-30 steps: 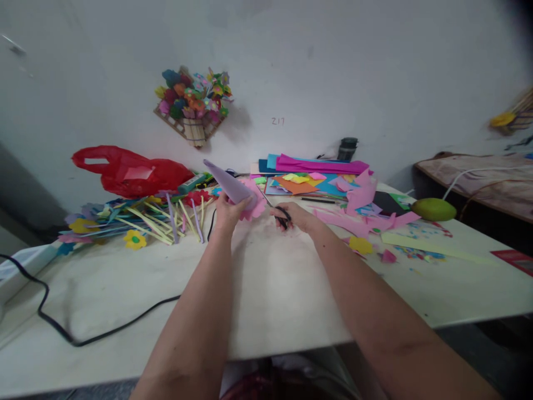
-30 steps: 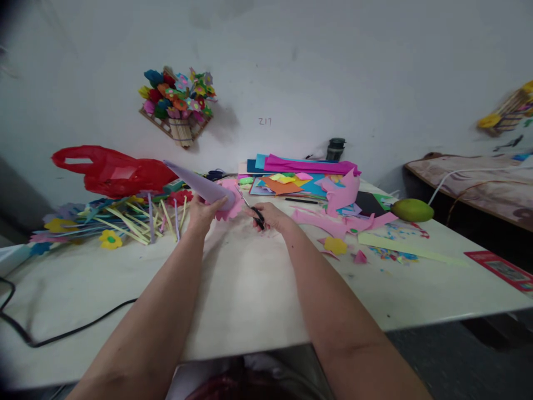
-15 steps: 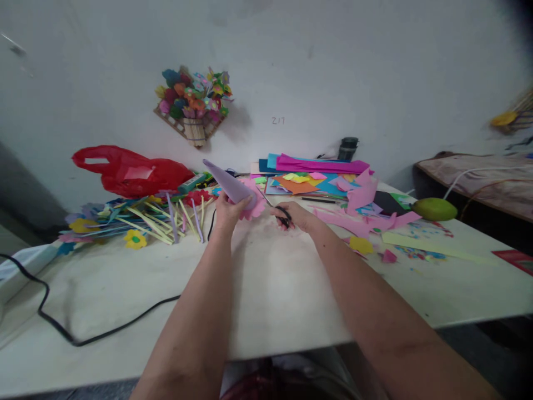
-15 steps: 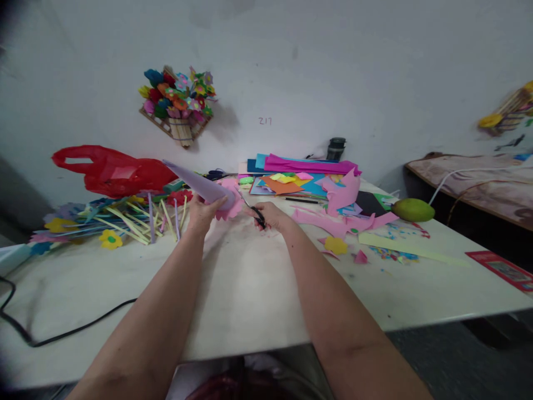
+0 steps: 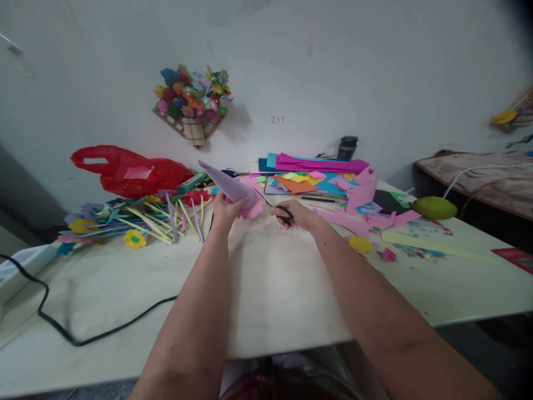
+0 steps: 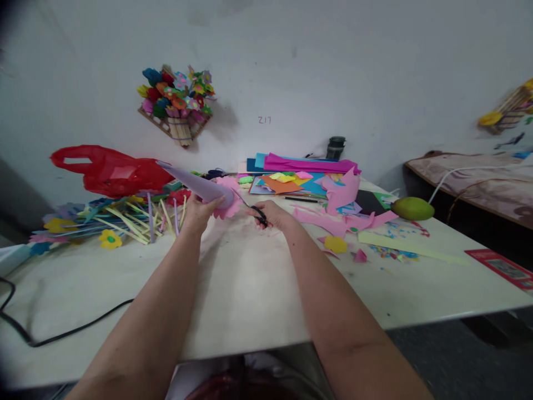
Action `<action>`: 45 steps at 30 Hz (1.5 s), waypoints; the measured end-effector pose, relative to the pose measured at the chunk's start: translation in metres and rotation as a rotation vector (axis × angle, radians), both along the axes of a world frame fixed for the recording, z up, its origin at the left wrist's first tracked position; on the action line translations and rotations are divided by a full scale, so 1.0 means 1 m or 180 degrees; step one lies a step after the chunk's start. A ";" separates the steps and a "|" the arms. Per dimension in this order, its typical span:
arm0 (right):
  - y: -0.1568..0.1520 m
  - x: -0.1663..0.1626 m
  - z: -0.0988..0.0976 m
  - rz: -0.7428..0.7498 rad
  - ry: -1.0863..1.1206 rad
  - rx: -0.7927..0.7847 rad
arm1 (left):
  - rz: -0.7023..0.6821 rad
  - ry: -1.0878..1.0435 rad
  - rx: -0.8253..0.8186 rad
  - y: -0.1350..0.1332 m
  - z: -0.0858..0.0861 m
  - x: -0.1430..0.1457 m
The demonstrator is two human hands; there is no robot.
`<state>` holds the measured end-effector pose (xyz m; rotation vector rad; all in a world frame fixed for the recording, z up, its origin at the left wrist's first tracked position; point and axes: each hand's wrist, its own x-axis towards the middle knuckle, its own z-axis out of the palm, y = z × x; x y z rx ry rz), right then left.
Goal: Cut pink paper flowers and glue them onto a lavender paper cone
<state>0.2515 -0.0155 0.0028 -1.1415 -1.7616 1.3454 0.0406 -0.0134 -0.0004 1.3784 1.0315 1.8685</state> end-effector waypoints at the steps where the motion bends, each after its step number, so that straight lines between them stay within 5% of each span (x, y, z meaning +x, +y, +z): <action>1: 0.000 0.000 0.000 0.0002 -0.0009 0.0000 | -0.0032 -0.0036 0.0001 0.000 0.001 0.000; 16: 0.000 0.003 0.003 0.0048 0.0038 -0.0147 | -0.0160 -0.0052 0.0031 0.000 0.000 -0.006; 27: 0.004 0.016 0.000 0.0148 0.0149 0.0211 | -0.0180 -0.0090 0.0220 -0.001 0.002 -0.007; 35: 0.003 0.010 -0.001 0.0042 0.0213 0.0148 | 0.0315 -0.0230 0.0100 0.010 -0.004 -0.008; 45: 0.006 -0.002 -0.005 -0.0110 0.0580 0.0285 | 0.0220 -0.0576 0.0151 0.011 -0.004 0.002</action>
